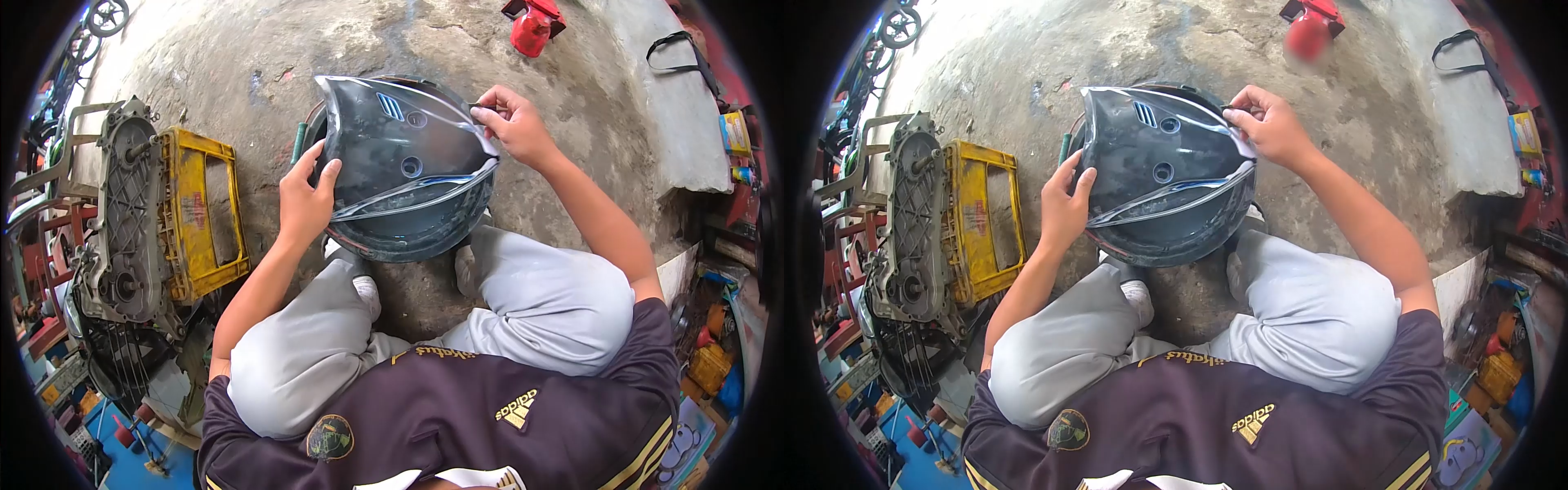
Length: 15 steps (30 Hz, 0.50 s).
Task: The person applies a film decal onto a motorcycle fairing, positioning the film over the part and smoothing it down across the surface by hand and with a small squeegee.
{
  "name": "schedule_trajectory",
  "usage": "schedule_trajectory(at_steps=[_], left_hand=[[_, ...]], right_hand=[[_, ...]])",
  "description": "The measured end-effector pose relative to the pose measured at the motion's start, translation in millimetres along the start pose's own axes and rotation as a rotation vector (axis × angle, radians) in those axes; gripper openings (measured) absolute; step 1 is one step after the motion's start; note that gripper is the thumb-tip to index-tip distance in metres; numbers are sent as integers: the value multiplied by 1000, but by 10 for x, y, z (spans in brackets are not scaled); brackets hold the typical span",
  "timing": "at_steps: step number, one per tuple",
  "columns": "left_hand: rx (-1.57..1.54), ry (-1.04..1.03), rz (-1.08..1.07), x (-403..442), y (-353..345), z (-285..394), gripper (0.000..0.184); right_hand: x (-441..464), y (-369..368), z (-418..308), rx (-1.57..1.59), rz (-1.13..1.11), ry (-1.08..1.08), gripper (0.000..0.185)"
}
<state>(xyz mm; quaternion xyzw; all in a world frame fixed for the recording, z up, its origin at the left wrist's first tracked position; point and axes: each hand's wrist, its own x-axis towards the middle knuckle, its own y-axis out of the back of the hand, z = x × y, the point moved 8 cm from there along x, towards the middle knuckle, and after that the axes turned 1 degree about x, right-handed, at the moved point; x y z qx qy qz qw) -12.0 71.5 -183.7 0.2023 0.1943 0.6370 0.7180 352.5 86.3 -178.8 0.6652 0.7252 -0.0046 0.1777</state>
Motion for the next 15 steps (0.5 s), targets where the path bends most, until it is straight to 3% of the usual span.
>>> schedule_trajectory(at_steps=[2, 6, 10, 11, 13, 15], left_hand=[[-169, 84, -49, -33, -104, 13, 47], [80, -94, -62, -34, -236, 157, 51], [214, -104, -158, -17, -289, 288, 49], [213, -104, -159, 1, -286, 308, 49], [554, -568, 28, -94, -266, 650, 52], [601, -636, -72, -75, -372, 599, 52]], right_hand=[[0, 12, 15, -34, 14, 14, 9], [-17, 13, 45, -93, 48, 83, 10], [-311, -103, -245, -329, 73, 166, 13], [-409, -233, -357, -362, -3, 277, 13], [-585, -474, -442, -460, -142, 502, 12], [-669, -636, -383, -584, -225, 593, 11]])
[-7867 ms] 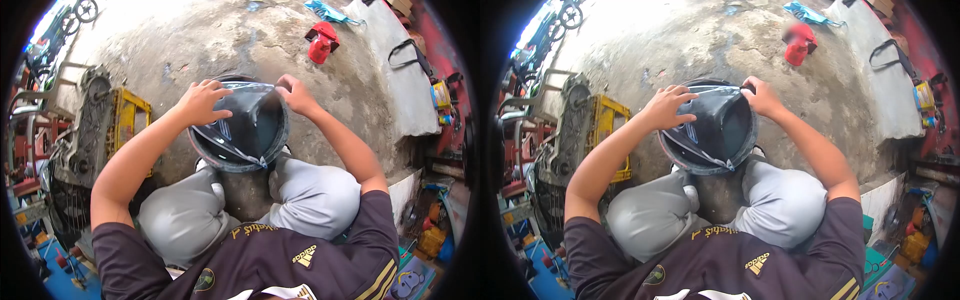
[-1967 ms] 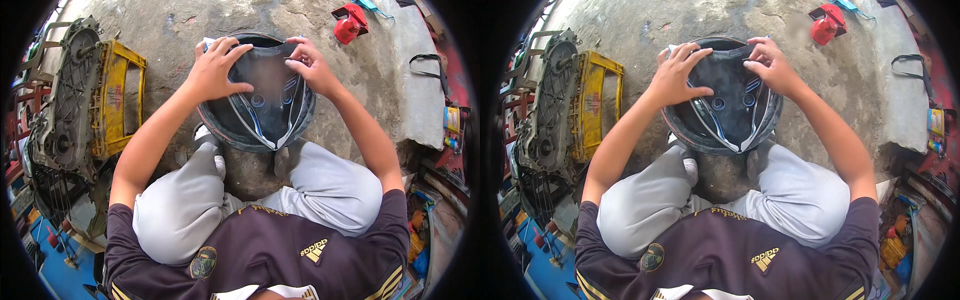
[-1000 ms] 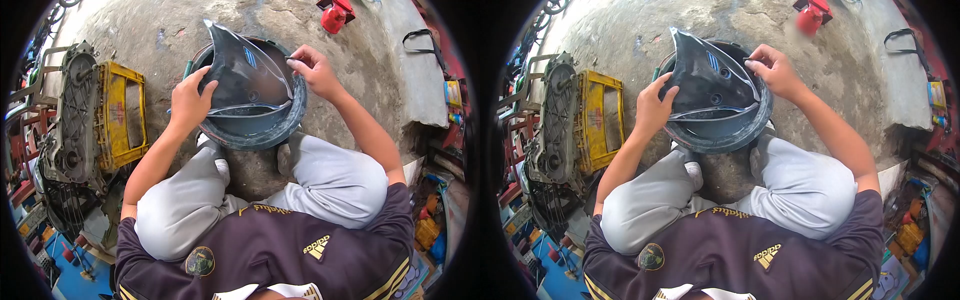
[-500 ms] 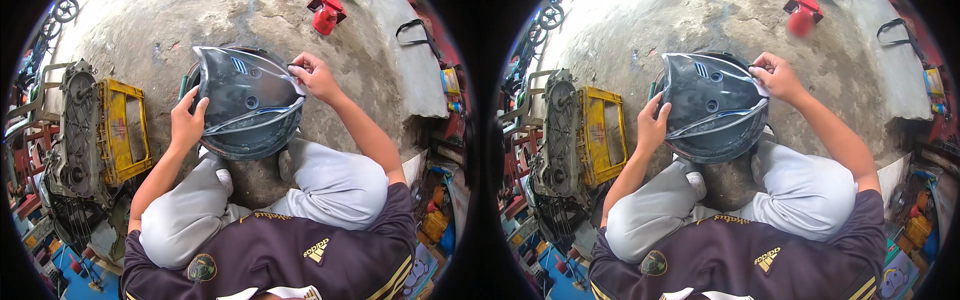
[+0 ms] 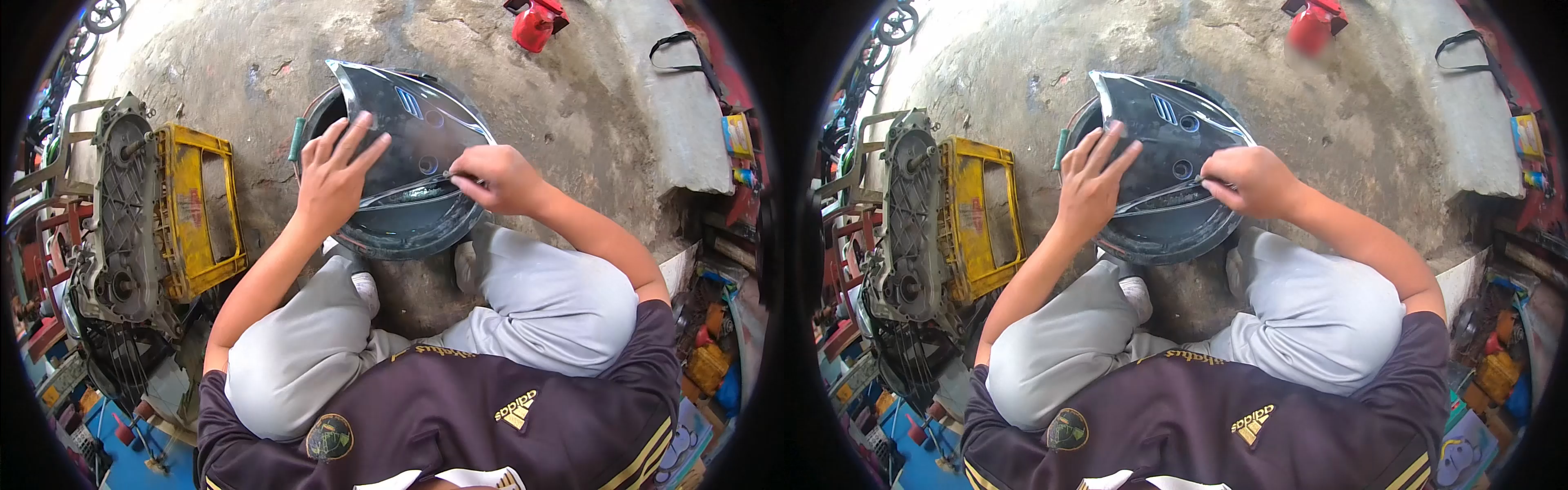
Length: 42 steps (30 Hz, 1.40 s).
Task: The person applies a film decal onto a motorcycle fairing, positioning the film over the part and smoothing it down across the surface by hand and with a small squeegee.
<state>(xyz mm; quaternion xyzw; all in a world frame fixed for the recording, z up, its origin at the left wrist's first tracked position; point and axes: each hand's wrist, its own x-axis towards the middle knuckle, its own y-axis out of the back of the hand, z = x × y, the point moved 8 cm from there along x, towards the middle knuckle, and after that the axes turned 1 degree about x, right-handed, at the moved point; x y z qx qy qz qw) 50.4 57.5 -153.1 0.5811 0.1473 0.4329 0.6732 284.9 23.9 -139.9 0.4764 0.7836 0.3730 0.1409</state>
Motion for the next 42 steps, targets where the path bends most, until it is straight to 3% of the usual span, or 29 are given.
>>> schedule_trajectory(at_steps=[1, 5, 11, 14, 21, 29, 40, 42], left_hand=[[22, -100, -79, -3, -89, 35, 51], [-15, -60, -47, -1, -10, 80, 55], [-18, -50, -61, -16, -39, 48, 67], [-3, -52, -67, -19, -40, 46, 66], [11, -56, -64, -26, -53, 57, 66], [-3, -60, -33, -67, -77, 25, 63], [14, -56, -53, -50, -39, 30, 60], [-5, -57, -58, -32, -47, 37, 60]], right_hand=[[-14, -122, -70, -113, -81, 107, 11], [-7, -385, -112, -346, -182, 273, 13], [-48, -415, -81, -358, -221, 303, 17], [-82, -341, 0, -397, -260, 265, 8], [80, -577, -214, -393, -237, 355, 6], [-115, -245, 88, -368, -301, 169, 13], [24, -463, -112, -412, -314, 278, 9], [-89, -330, 84, -443, -352, 96, 10]])
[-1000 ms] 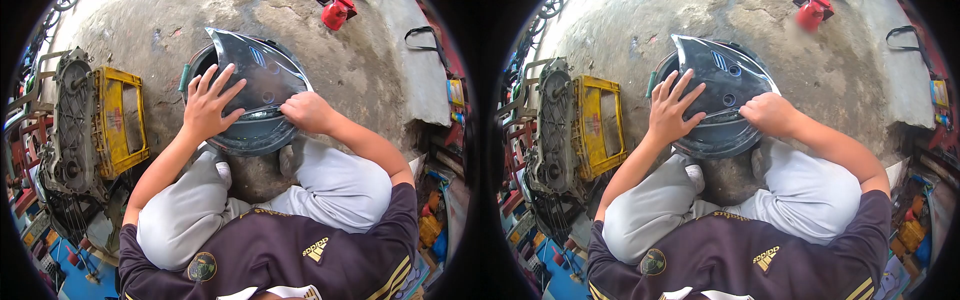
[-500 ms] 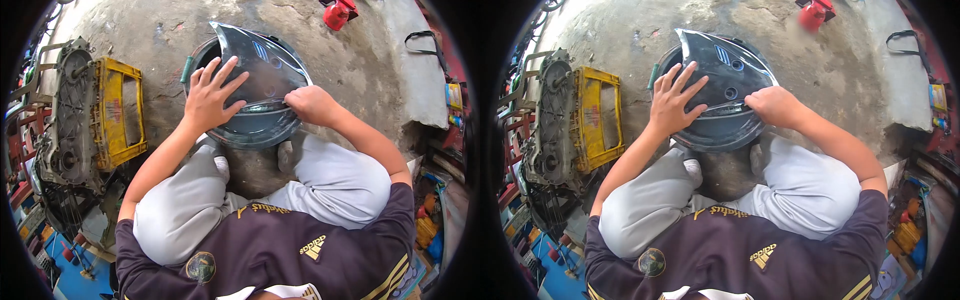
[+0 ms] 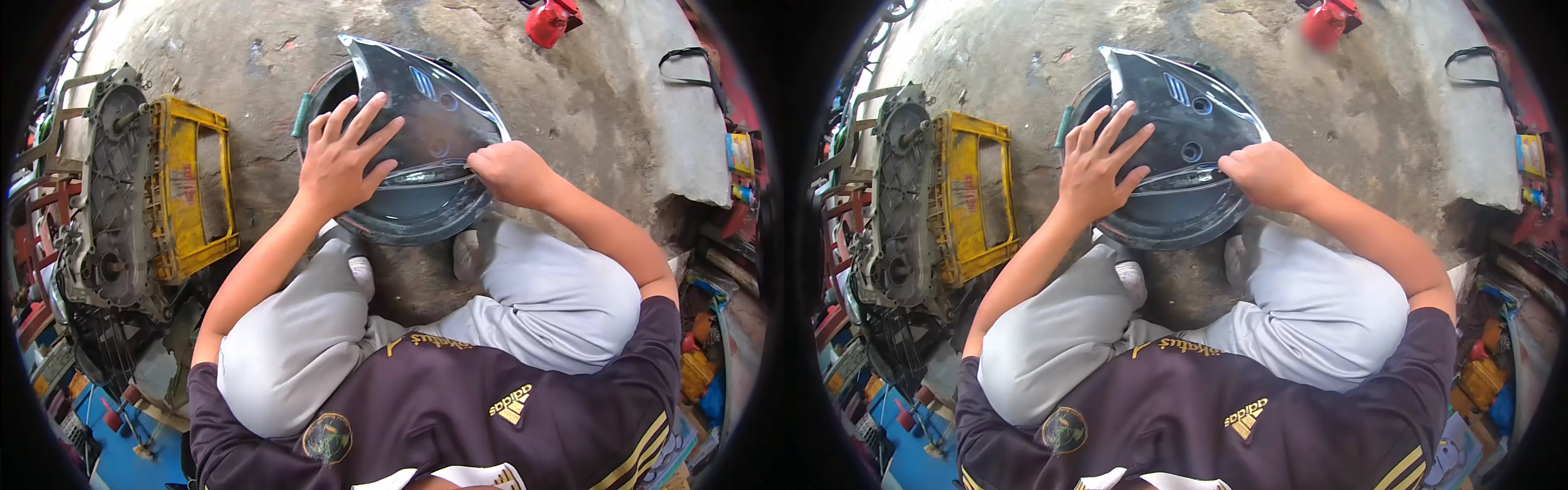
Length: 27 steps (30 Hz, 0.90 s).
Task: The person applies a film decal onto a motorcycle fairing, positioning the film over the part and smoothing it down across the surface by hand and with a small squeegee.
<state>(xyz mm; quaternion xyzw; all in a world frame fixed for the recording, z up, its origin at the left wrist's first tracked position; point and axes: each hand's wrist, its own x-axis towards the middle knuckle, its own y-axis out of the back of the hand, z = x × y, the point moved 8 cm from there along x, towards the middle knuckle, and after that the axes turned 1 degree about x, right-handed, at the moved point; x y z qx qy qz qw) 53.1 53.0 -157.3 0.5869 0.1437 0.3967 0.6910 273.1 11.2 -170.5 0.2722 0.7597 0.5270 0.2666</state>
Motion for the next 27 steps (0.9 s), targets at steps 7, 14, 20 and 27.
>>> schedule_trajectory(at_steps=[7, 14, 20, 27], left_hand=[[12, 7, 6, 42, -7, 18, 61], [31, 15, 13, 57, -28, 14, 62], [32, 13, 14, 61, -31, 25, 63], [31, 18, 28, 57, -35, 13, 63]], right_hand=[[152, 24, -102, 8, 107, 94, 10], [21, 114, 28, -1, 126, 57, 9], [65, 70, 158, 94, 81, -30, 9], [225, 68, 80, 97, -45, -188, 12]])
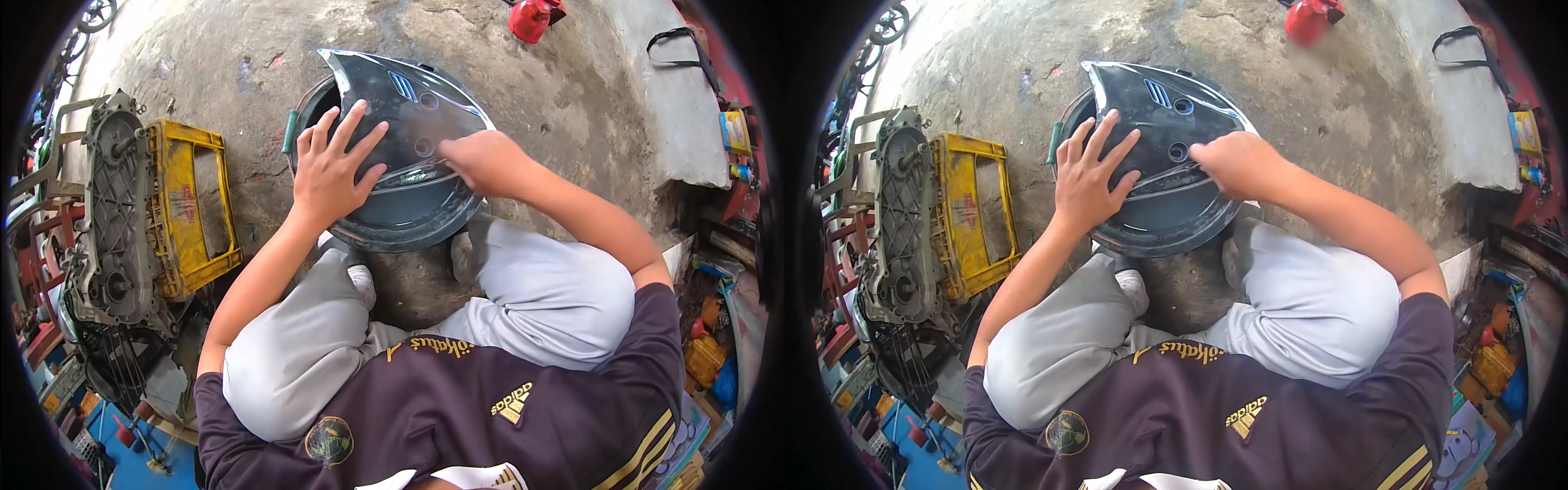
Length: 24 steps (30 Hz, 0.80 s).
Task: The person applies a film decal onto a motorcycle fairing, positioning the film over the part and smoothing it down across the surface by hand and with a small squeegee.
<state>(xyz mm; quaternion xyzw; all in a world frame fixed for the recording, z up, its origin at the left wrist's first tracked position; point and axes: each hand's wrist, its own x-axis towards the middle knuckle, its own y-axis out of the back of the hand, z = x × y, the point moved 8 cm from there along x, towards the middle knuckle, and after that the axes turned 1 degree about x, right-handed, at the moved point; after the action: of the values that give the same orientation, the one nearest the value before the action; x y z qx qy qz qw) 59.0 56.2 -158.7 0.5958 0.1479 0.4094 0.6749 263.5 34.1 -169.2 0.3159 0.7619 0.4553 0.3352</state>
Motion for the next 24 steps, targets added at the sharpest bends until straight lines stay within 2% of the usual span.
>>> schedule_trajectory(at_steps=[3, 9, 12, 16, 19, 22, 24], left_hand=[[-4, 8, 13, -2, 10, -12, 63], [2, 7, 5, -1, 7, -4, 63], [-3, 9, 8, 5, 18, -6, 62], [-6, 11, 10, -12, 12, -19, 63], [-7, 12, 13, -7, 28, -12, 63], [10, 1, 21, -8, -8, -25, 61], [7, -1, 28, -11, -10, -26, 61]], right_hand=[[-182, 150, 273, 162, 51, -122, 12], [77, -1, -46, 136, -39, -50, 10], [104, 8, -87, 150, -2, -40, 11], [-53, 61, 140, 111, -2, -47, 11], [-24, 58, 117, 185, 40, 20, 16], [192, -91, -111, 143, -31, 49, 15], [252, -182, -341, 50, -4, 231, 19]])
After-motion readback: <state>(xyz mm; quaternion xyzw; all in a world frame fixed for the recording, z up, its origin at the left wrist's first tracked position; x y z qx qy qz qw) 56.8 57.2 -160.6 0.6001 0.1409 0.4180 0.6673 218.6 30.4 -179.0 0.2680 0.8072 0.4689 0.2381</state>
